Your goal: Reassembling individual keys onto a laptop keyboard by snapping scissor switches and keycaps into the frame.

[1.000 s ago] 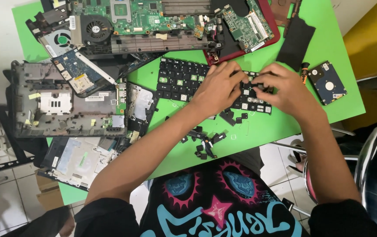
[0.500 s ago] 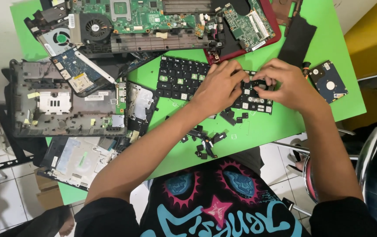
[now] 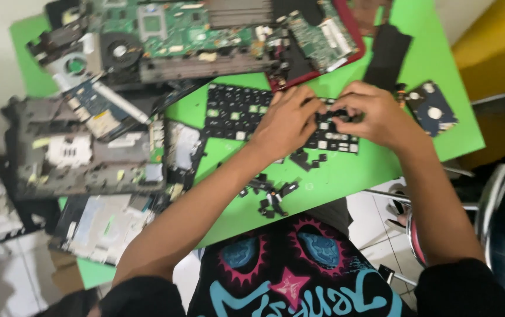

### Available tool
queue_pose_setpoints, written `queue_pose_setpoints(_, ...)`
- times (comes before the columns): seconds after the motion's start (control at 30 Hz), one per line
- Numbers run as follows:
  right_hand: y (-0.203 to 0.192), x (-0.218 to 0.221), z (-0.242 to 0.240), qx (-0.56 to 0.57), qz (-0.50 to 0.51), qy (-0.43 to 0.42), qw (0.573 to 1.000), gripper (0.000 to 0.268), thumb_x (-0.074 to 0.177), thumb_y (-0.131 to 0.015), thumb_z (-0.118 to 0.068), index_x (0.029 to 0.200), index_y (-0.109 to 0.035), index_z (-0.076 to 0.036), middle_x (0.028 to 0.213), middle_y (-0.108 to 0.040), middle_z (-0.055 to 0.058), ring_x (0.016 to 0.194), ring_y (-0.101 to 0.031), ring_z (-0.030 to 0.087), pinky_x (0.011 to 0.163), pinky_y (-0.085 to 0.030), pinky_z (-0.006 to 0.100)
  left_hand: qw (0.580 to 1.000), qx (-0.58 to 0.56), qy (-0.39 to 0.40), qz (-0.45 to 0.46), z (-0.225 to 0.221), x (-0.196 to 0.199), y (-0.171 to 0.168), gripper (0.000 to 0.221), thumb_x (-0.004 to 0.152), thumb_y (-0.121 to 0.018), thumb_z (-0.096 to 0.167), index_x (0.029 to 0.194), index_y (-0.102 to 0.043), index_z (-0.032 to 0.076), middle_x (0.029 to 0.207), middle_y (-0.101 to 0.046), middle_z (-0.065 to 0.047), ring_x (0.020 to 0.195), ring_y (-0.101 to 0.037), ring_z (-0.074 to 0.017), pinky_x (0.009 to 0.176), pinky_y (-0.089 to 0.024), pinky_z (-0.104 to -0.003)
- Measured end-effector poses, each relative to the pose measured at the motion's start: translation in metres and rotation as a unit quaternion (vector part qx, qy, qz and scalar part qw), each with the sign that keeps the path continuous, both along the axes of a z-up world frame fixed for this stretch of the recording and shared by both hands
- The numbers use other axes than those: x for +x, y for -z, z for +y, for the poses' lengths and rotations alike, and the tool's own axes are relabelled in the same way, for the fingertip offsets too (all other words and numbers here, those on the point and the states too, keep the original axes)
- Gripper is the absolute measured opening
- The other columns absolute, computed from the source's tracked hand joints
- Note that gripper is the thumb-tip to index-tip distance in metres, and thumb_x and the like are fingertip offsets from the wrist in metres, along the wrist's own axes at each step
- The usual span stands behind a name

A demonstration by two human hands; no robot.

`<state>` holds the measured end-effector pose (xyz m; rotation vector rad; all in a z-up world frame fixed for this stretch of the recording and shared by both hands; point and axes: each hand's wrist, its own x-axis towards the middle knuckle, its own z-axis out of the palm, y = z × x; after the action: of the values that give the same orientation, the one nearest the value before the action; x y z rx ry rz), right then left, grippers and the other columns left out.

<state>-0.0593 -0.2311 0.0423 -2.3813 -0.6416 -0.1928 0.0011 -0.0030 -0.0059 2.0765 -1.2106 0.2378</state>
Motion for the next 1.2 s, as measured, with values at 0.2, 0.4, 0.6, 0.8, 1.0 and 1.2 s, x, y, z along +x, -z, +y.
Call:
queue_pose_setpoints(0.2,-0.006,0.001,0.006,-0.005,-0.009,0.009,1.0,0.021,0.083,-0.087,-0.009,0.096,-0.072,-0.004,0.082,-0.058,0.006,0.064,-0.059,0.025,0.063,-0.05,0.036,1.0,0.003,0.006,0.006,0.003,-0.001,-0.012,0.007,0.09,-0.061,0.013,0.097,-0.058,0.011,0.102,-0.048,-0.002,0.095,-0.053,-0.0274,0.076,-0.037,-0.038)
queue_pose_setpoints(0.4,-0.002,0.003,0.002,-0.006,0.02,0.009,1.0,0.022,0.078,-0.087,-0.008,0.091,-0.069,-0.004,0.083,-0.06,0.007,0.066,-0.06,0.027,0.063,-0.05,0.039,1.0,-0.001,0.005,0.011,0.003,-0.002,-0.012,0.007,0.092,-0.06,0.012,0.098,-0.059,0.011,0.1,-0.047,0.0,0.095,-0.053,-0.0257,0.076,-0.037,-0.037)
queue_pose_setpoints(0.6,-0.011,-0.001,0.003,0.002,0.036,0.023,0.999,0.027,0.082,-0.086,-0.01,0.101,-0.069,-0.004,0.092,-0.059,0.008,0.069,-0.06,0.026,0.066,-0.051,0.038,1.0,0.008,0.02,0.016,0.004,0.001,-0.012,0.007,0.091,-0.061,0.012,0.097,-0.058,0.011,0.102,-0.046,-0.002,0.095,-0.052,-0.0273,0.077,-0.037,-0.038)
queue_pose_setpoints(0.8,-0.007,0.004,0.004,-0.03,0.029,0.02,0.999,0.028,0.08,-0.087,-0.013,0.099,-0.068,-0.004,0.085,-0.054,0.006,0.063,-0.058,0.027,0.061,-0.049,0.04,1.0,-0.005,0.011,0.008,0.004,0.0,-0.013,0.007,0.091,-0.06,0.012,0.097,-0.057,0.011,0.101,-0.045,-0.001,0.093,-0.052,-0.0267,0.076,-0.036,-0.038)
queue_pose_setpoints(1.0,-0.009,0.008,0.003,0.007,0.085,0.028,0.996,0.034,0.072,-0.091,-0.017,0.085,-0.062,-0.005,0.098,-0.062,0.006,0.063,-0.057,0.023,0.064,-0.049,0.038,1.0,-0.011,0.011,0.001,0.005,0.0,-0.014,0.006,0.09,-0.059,0.012,0.091,-0.054,0.012,0.099,-0.044,-0.001,0.091,-0.05,-0.0264,0.076,-0.035,-0.037)
queue_pose_setpoints(1.2,-0.004,-0.002,-0.009,0.027,0.111,0.041,0.993,0.027,0.075,-0.088,-0.01,0.093,-0.07,0.0,0.112,-0.064,0.014,0.073,-0.063,0.024,0.071,-0.053,0.037,1.0,-0.011,0.008,-0.005,0.004,0.001,-0.012,0.008,0.088,-0.061,0.013,0.088,-0.053,0.012,0.1,-0.045,-0.001,0.092,-0.051,-0.0266,0.075,-0.036,-0.038)
